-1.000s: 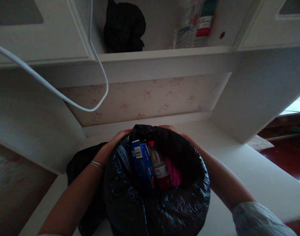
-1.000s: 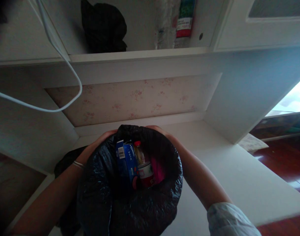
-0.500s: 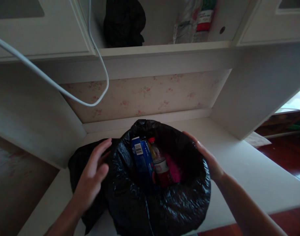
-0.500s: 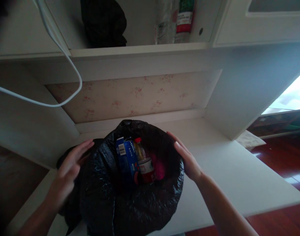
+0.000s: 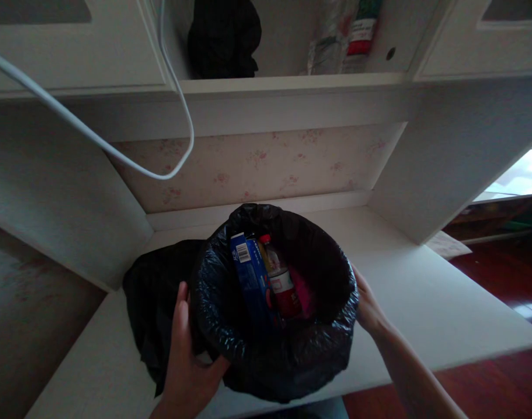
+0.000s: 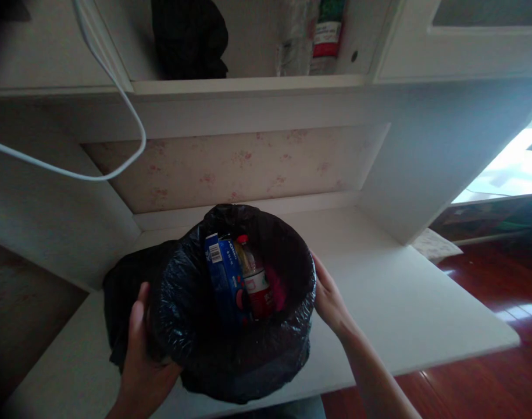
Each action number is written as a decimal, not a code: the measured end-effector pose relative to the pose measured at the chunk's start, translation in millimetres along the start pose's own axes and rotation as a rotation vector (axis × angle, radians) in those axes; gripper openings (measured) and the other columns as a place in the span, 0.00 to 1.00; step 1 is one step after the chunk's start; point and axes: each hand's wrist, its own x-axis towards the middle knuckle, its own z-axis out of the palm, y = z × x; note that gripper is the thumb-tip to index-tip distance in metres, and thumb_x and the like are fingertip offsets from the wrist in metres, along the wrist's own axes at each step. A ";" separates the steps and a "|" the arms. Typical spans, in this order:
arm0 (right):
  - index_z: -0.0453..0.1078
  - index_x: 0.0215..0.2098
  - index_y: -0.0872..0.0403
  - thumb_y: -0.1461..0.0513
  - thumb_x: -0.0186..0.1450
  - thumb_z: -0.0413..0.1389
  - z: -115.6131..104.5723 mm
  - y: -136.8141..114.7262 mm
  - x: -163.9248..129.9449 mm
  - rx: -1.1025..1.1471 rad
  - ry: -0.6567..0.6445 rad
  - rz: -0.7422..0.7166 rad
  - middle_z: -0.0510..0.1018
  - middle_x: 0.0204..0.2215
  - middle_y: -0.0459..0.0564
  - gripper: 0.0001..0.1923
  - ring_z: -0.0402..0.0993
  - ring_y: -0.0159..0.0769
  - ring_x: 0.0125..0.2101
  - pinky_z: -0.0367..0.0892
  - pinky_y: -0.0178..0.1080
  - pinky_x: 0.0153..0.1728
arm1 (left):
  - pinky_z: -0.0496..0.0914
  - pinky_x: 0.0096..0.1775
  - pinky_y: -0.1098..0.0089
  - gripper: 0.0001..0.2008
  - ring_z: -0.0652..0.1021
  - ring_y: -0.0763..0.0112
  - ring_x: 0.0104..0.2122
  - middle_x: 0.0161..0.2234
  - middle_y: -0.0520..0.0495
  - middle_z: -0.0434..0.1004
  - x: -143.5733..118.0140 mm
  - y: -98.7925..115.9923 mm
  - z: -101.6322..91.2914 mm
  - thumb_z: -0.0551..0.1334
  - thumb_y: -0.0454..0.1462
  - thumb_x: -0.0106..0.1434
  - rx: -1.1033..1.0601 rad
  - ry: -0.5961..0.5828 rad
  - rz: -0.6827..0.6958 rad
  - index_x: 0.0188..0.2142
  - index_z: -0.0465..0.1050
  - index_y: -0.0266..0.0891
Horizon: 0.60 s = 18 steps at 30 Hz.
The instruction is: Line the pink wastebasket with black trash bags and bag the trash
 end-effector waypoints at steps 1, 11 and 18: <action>0.66 0.70 0.39 0.40 0.73 0.53 -0.5 -5.5 -7.3 0.016 0.038 -0.031 0.71 0.69 0.51 0.31 0.65 0.54 0.70 0.62 0.60 0.69 | 0.63 0.69 0.40 0.59 0.58 0.38 0.74 0.79 0.43 0.45 -4.1 6.1 -7.0 0.76 0.42 0.59 0.040 0.020 0.057 0.78 0.39 0.56; 0.33 0.80 0.38 0.64 0.71 0.61 20.6 -50.9 -61.3 -0.623 -0.110 -0.741 0.32 0.80 0.47 0.52 0.32 0.49 0.78 0.57 0.58 0.72 | 0.51 0.74 0.49 0.48 0.52 0.54 0.77 0.79 0.47 0.43 0.4 60.4 13.3 0.69 0.31 0.65 0.352 0.093 0.657 0.77 0.47 0.49; 0.29 0.78 0.26 0.66 0.65 0.67 32.1 1.6 -70.1 -0.450 -0.026 -0.438 0.32 0.80 0.44 0.62 0.36 0.57 0.77 0.68 0.63 0.65 | 0.58 0.72 0.55 0.59 0.46 0.61 0.78 0.80 0.47 0.32 -14.8 37.8 30.0 0.72 0.25 0.60 0.400 0.146 0.547 0.78 0.39 0.55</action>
